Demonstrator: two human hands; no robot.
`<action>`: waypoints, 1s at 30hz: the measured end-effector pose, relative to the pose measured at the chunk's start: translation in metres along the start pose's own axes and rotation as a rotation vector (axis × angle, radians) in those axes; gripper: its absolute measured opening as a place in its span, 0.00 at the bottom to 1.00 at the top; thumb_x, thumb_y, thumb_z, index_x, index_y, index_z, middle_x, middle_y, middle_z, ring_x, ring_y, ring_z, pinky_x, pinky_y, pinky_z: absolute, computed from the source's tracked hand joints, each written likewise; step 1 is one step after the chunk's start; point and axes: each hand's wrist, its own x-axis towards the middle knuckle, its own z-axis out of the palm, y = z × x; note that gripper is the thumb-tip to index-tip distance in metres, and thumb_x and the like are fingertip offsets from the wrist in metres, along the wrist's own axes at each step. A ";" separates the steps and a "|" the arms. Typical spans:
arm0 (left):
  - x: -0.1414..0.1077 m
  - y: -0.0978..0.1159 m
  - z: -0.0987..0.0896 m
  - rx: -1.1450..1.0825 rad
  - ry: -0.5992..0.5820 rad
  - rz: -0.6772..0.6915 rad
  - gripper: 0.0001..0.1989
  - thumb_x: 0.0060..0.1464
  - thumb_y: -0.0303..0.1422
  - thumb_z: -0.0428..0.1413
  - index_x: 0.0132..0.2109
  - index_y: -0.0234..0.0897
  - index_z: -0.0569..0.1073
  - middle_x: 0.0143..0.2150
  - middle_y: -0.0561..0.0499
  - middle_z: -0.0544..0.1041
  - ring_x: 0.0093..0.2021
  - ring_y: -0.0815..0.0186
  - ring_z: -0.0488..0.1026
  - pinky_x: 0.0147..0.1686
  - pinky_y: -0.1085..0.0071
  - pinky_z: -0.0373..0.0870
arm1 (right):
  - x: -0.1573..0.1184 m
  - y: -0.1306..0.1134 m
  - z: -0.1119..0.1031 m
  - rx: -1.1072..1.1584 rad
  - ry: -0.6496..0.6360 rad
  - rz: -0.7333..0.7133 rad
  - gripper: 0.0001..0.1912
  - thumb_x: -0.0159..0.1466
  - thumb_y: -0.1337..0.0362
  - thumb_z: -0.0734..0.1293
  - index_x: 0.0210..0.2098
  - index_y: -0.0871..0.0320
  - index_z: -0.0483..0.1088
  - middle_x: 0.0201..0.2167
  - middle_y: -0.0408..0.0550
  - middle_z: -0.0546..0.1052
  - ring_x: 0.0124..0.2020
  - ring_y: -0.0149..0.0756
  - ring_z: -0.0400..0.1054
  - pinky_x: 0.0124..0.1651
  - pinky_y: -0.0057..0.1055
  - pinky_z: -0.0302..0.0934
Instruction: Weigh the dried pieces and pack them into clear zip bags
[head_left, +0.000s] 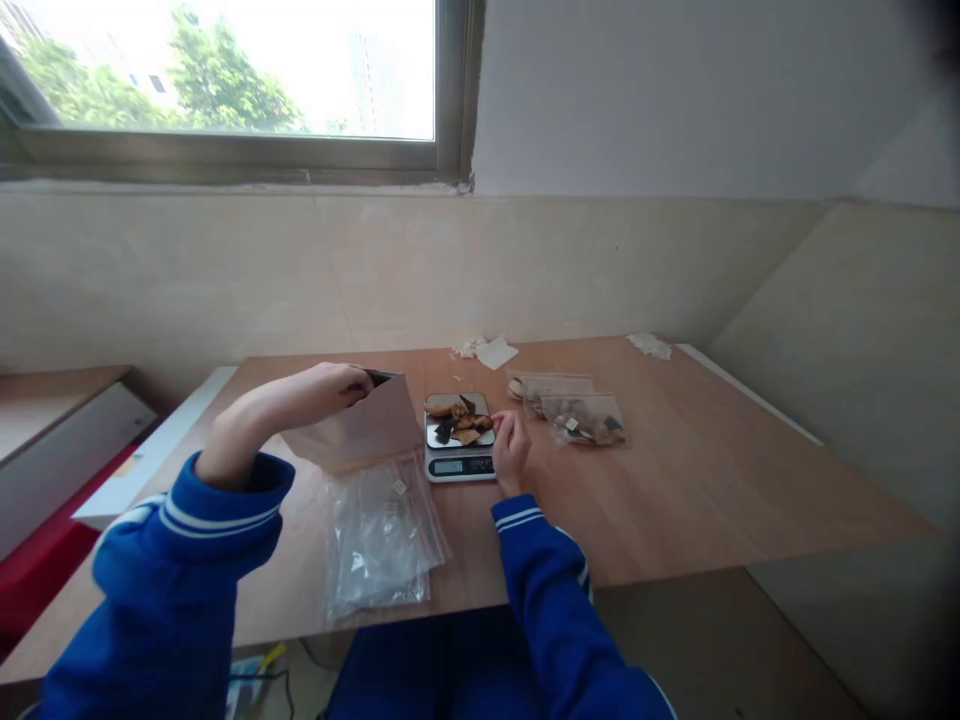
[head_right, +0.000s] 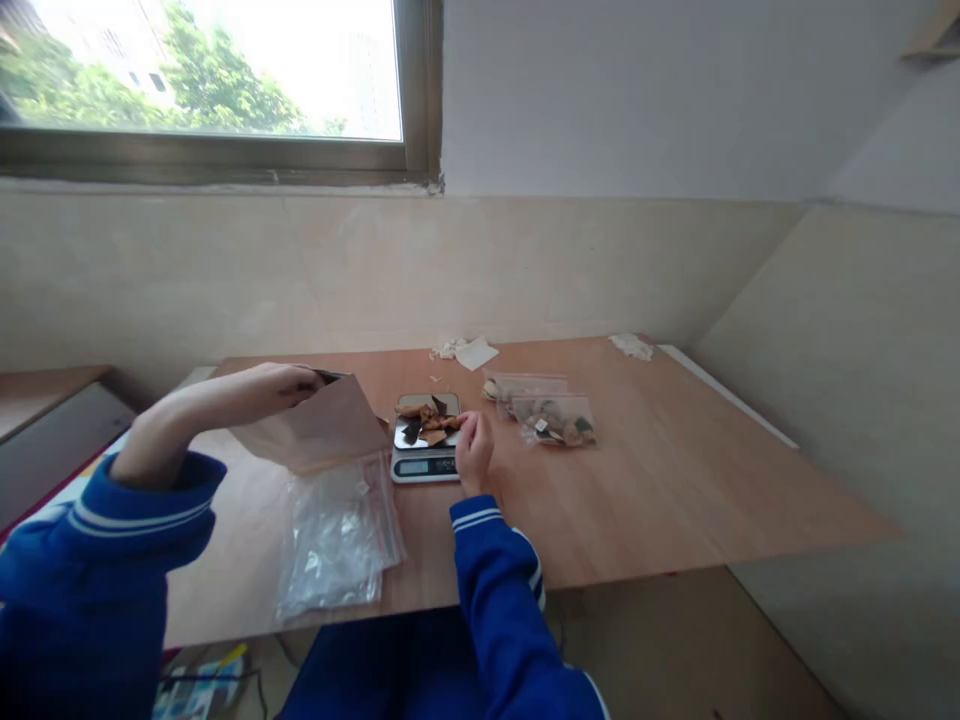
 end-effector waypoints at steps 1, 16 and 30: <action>0.000 0.006 -0.004 0.052 -0.012 0.040 0.09 0.49 0.30 0.51 0.32 0.43 0.77 0.31 0.51 0.78 0.30 0.63 0.71 0.36 0.70 0.66 | 0.000 -0.001 0.000 -0.001 -0.001 0.001 0.21 0.71 0.54 0.51 0.30 0.56 0.67 0.26 0.46 0.70 0.29 0.36 0.64 0.36 0.32 0.58; 0.011 0.054 0.113 -0.907 0.087 -0.232 0.16 0.44 0.27 0.50 0.42 0.36 0.72 0.38 0.50 0.74 0.34 0.66 0.69 0.33 0.72 0.65 | -0.002 -0.003 0.001 0.012 0.012 0.055 0.22 0.71 0.52 0.51 0.30 0.56 0.67 0.25 0.44 0.70 0.27 0.34 0.63 0.34 0.31 0.58; -0.005 0.018 0.191 -0.855 0.328 -0.215 0.17 0.50 0.25 0.53 0.49 0.38 0.68 0.51 0.46 0.73 0.54 0.61 0.69 0.57 0.63 0.63 | -0.003 -0.006 0.002 0.035 -0.029 0.086 0.22 0.71 0.52 0.51 0.32 0.56 0.67 0.21 0.40 0.65 0.23 0.33 0.61 0.30 0.29 0.57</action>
